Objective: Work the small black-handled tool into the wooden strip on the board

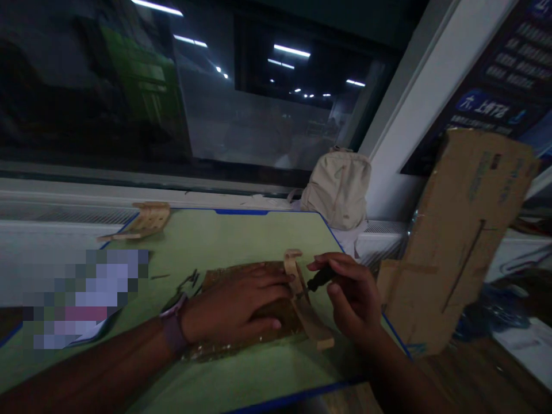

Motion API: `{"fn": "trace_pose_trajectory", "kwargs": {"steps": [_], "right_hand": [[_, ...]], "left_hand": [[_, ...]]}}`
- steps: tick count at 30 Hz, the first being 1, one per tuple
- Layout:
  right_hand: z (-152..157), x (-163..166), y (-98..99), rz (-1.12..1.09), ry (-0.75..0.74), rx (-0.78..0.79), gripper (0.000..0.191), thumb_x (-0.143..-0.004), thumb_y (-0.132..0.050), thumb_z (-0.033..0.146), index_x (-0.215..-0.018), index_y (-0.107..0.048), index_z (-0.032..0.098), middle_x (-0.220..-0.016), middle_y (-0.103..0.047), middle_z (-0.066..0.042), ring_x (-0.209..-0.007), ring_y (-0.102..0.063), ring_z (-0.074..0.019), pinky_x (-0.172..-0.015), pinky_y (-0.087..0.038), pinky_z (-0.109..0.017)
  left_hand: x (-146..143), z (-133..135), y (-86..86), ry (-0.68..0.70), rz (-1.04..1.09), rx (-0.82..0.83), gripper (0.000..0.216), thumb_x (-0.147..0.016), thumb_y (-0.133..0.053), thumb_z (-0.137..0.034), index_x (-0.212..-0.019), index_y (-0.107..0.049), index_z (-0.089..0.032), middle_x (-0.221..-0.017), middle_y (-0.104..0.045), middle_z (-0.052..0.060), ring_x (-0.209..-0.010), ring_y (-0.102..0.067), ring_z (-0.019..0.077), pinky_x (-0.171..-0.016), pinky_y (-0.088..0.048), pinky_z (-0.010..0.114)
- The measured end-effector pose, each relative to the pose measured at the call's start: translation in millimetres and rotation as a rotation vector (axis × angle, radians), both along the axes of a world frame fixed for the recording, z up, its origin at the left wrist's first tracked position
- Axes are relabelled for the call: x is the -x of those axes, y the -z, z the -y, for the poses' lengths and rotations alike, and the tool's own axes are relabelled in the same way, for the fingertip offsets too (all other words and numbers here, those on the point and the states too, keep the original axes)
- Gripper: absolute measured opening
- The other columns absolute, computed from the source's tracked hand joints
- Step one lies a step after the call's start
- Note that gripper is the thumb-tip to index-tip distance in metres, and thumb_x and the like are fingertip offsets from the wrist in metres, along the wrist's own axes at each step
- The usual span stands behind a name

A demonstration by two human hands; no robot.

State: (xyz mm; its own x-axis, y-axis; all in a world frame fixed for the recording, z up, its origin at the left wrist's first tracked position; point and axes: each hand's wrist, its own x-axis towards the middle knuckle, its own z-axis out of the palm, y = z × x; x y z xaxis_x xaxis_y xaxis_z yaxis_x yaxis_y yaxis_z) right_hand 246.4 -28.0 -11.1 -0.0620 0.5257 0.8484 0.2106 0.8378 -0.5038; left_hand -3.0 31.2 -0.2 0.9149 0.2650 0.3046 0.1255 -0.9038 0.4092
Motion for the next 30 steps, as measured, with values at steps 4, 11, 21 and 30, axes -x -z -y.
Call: {"fn": "trace_pose_trajectory", "kwargs": {"steps": [4, 11, 21, 30], "right_hand": [[-2.1, 3.1, 0.0, -0.022, 0.012, 0.022, 0.031, -0.107, -0.061, 0.017, -0.132, -0.067, 0.033, -0.112, -0.075, -0.008, -0.097, -0.079, -0.0216, -0.075, -0.068, -0.038], [-6.1, -9.6, 0.2, 0.011, 0.247, -0.111, 0.019, -0.102, -0.070, 0.026, -0.120, -0.073, 0.029, -0.091, -0.068, -0.005, -0.083, -0.069, -0.0210, -0.066, -0.059, -0.034], [4.4, -2.2, -0.3, 0.163, 0.020, 0.052, 0.048, -0.110, -0.056, 0.023, -0.155, -0.059, 0.040, -0.131, -0.081, -0.009, -0.115, -0.080, -0.0258, -0.097, -0.068, -0.050], [-5.0, -8.6, 11.4, -0.032, 0.204, 0.095, 0.041, -0.095, -0.083, 0.023, -0.131, -0.067, 0.032, -0.096, -0.069, 0.000, -0.079, -0.071, -0.0151, -0.070, -0.062, -0.027]], "left_hand": [[0.0, -0.1, -0.4, -0.002, 0.015, 0.013, 0.040, -0.108, -0.067, -0.039, -0.145, -0.064, -0.025, -0.155, -0.065, 0.012, -0.147, -0.058, 0.0343, -0.128, -0.040, 0.053], [0.4, 0.0, 0.2, -0.016, -0.012, 0.003, 0.040, -0.107, -0.068, -0.038, -0.145, -0.064, -0.025, -0.153, -0.066, 0.011, -0.145, -0.059, 0.0349, -0.127, -0.041, 0.054], [0.2, -0.6, -0.8, 0.002, -0.016, -0.016, 0.043, -0.108, -0.068, -0.038, -0.149, -0.064, -0.026, -0.167, -0.055, 0.011, -0.155, -0.051, 0.0356, -0.131, -0.038, 0.056], [0.1, 0.7, 0.4, -0.012, -0.030, -0.013, 0.037, -0.107, -0.068, -0.039, -0.142, -0.068, -0.025, -0.155, -0.065, 0.010, -0.144, -0.059, 0.0352, -0.127, -0.042, 0.053]]}}
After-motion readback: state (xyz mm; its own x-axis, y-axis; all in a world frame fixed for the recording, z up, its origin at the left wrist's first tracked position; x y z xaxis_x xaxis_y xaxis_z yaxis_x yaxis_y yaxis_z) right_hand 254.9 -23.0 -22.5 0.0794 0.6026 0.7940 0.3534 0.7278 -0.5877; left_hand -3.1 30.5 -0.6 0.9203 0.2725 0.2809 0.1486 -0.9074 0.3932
